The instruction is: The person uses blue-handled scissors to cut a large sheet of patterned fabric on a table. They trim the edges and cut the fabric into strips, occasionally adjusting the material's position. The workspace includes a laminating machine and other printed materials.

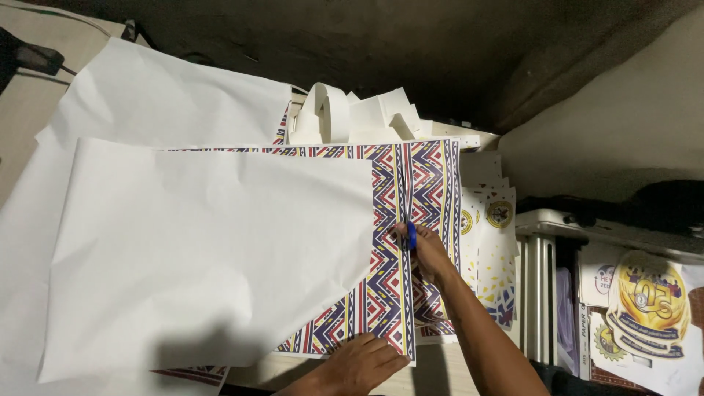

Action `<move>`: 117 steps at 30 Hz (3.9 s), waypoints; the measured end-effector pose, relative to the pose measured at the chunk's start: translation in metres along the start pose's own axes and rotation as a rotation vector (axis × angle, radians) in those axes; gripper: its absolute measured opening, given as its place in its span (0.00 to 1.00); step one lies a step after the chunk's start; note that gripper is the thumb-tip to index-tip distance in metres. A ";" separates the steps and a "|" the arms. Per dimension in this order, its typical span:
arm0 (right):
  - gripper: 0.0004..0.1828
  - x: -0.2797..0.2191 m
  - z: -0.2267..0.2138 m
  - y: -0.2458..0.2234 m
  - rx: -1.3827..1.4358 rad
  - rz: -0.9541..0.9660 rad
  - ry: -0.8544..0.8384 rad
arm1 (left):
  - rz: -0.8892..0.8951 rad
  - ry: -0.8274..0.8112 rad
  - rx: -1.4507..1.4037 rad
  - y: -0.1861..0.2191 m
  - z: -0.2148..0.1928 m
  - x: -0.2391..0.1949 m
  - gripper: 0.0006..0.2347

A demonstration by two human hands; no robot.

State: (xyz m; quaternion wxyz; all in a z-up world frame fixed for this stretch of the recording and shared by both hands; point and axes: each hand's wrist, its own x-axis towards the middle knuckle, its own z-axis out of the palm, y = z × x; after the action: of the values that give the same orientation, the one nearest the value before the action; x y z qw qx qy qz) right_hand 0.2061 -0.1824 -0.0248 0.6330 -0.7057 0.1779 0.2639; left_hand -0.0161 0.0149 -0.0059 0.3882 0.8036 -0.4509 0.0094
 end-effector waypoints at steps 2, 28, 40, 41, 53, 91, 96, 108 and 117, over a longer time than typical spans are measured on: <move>0.21 -0.014 0.007 -0.020 -0.027 0.012 0.021 | 0.004 0.006 0.012 -0.001 0.000 0.002 0.18; 0.14 0.015 -0.001 -0.032 0.048 -0.020 -0.036 | 0.072 -0.052 -0.101 -0.016 -0.063 0.068 0.19; 0.17 0.020 -0.001 -0.023 0.036 -0.046 -0.014 | -0.101 -0.216 0.103 -0.065 -0.025 0.101 0.14; 0.17 0.020 0.000 -0.025 0.046 -0.024 -0.005 | -0.111 -0.223 0.116 -0.068 -0.019 0.099 0.12; 0.15 0.024 0.004 -0.051 -0.006 -0.019 0.010 | -0.135 -0.287 0.010 -0.065 -0.034 0.102 0.10; 0.13 0.031 -0.002 -0.025 -0.110 -0.224 0.018 | -0.231 -0.067 0.253 -0.057 -0.032 0.051 0.25; 0.06 -0.001 0.007 -0.046 -0.051 -0.151 0.087 | -0.553 -0.029 0.315 -0.035 -0.042 -0.004 0.26; 0.06 -0.013 -0.011 -0.023 0.070 -0.331 0.036 | -0.735 0.155 0.432 -0.051 -0.005 -0.029 0.26; 0.10 -0.039 -0.030 -0.038 0.022 -0.364 0.079 | -0.915 0.842 0.209 -0.017 -0.095 -0.044 0.05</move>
State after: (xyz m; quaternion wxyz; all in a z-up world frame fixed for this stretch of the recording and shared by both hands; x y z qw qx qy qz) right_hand 0.2013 -0.2098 0.0308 0.6705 -0.7291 0.0750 0.1152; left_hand 0.0021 0.1113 0.0345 0.4166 0.8763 0.1334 0.2018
